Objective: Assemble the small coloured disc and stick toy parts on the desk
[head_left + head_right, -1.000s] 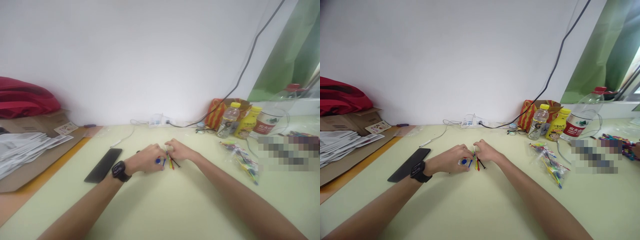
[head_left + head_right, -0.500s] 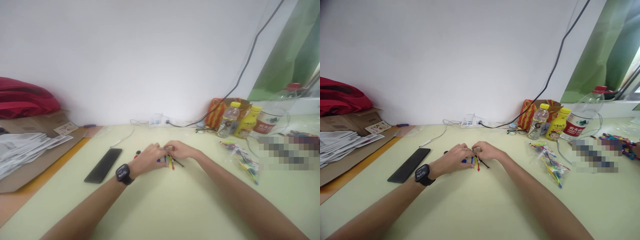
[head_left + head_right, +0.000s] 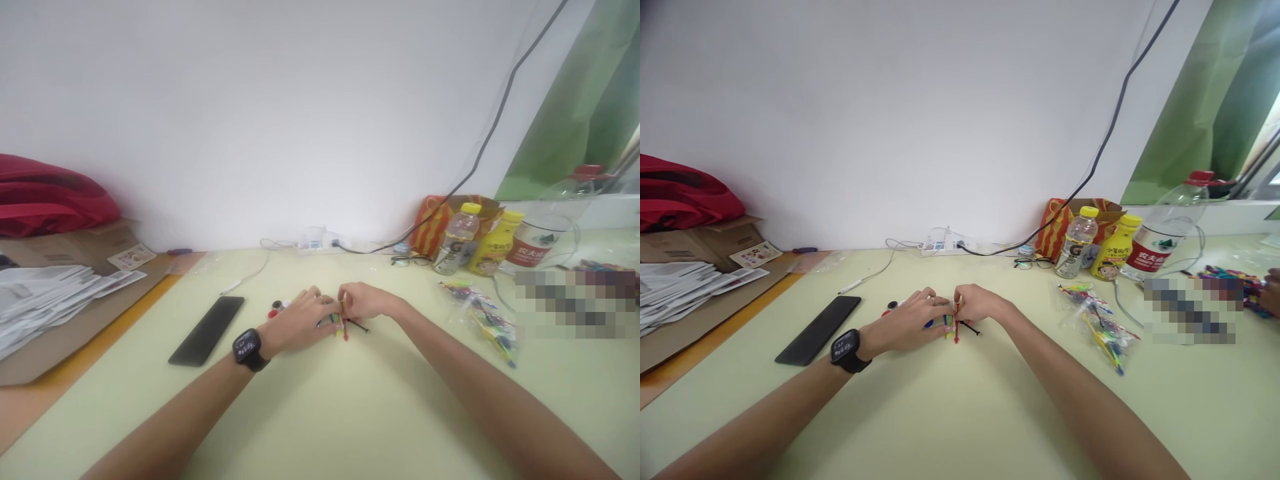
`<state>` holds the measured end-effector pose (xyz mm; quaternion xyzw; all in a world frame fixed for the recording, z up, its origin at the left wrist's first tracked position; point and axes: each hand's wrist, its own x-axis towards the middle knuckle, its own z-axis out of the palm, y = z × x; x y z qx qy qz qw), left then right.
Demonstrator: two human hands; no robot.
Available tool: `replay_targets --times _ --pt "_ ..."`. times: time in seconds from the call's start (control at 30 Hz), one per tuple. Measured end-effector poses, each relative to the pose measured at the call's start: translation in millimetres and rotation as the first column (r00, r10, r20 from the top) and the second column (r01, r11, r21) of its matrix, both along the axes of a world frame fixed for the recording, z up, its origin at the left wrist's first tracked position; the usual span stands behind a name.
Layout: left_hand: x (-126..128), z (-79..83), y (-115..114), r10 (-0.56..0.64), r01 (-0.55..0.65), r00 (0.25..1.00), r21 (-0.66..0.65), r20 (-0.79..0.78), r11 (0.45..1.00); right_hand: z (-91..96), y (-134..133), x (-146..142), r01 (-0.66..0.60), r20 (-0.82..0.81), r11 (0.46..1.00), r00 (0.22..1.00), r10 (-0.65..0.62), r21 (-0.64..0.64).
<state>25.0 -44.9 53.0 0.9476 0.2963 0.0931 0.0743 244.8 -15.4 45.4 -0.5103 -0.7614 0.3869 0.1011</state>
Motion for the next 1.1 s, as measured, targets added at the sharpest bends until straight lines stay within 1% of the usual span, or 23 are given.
replay_targets --times 0.07,0.23,0.4,0.53,0.67,0.73,0.77,0.8,0.87,0.97,1.03,1.1 --pt "1 2.0 0 -0.004 0.004 1.0 0.016 0.002 1.0 -2.0 1 -1 0.014 -0.009 1.0 1.0 -0.014 0.006" --pt "2 1.6 0 0.043 -0.043 0.999 0.094 -0.002 0.995 -6.4 4 1 0.032 -0.02 0.999 0.999 -0.032 0.027" --pt "2 -2.5 0 0.046 -0.044 0.999 0.118 -0.013 0.992 -7.3 3 -2 0.036 -0.047 0.998 0.998 -0.034 0.053" --pt "3 -1.7 1 0.045 -0.043 0.999 0.108 -0.022 0.993 -6.2 -2 -9 0.012 -0.102 0.998 0.995 -0.006 0.059" --pt "-2 5.5 11 0.072 -0.066 0.996 0.108 -0.051 0.992 -8.0 -5 -15 0.028 -0.139 0.997 0.99 -0.018 0.068" --pt "-10 12.0 18 0.116 -0.109 0.992 0.13 -0.046 0.986 -10.5 -4 -17 0.063 -0.138 0.994 0.989 -0.05 0.091" --pt "-15 15.5 22 0.156 -0.151 0.987 0.138 -0.023 0.979 -12.2 -4 -18 0.08 -0.137 0.991 0.988 -0.065 0.106" --pt "-20 18.9 25 0.186 -0.185 0.982 0.129 0.002 0.974 -14.2 -3 -20 0.09 -0.137 0.988 0.988 -0.073 0.124" --pt "-29 24.7 29 0.237 -0.239 0.971 0.07 0.034 0.969 -18.7 -2 -23 0.097 -0.142 0.981 0.987 -0.073 0.166" --pt "-36 29.6 30 0.261 -0.26 0.965 -0.033 0.019 0.965 -26.2 -2 -31 0.09 -0.163 0.969 0.985 -0.053 0.229" --pt "-36 30.8 30 0.232 -0.232 0.973 -0.082 -0.018 0.969 -30.6 -2 -36 0.073 -0.186 0.965 0.982 -0.026 0.253" --pt "-35 31.3 29 0.17 -0.176 0.984 -0.125 -0.057 0.976 -34.1 -3 -40 0.052 -0.213 0.963 0.977 0.006 0.265"
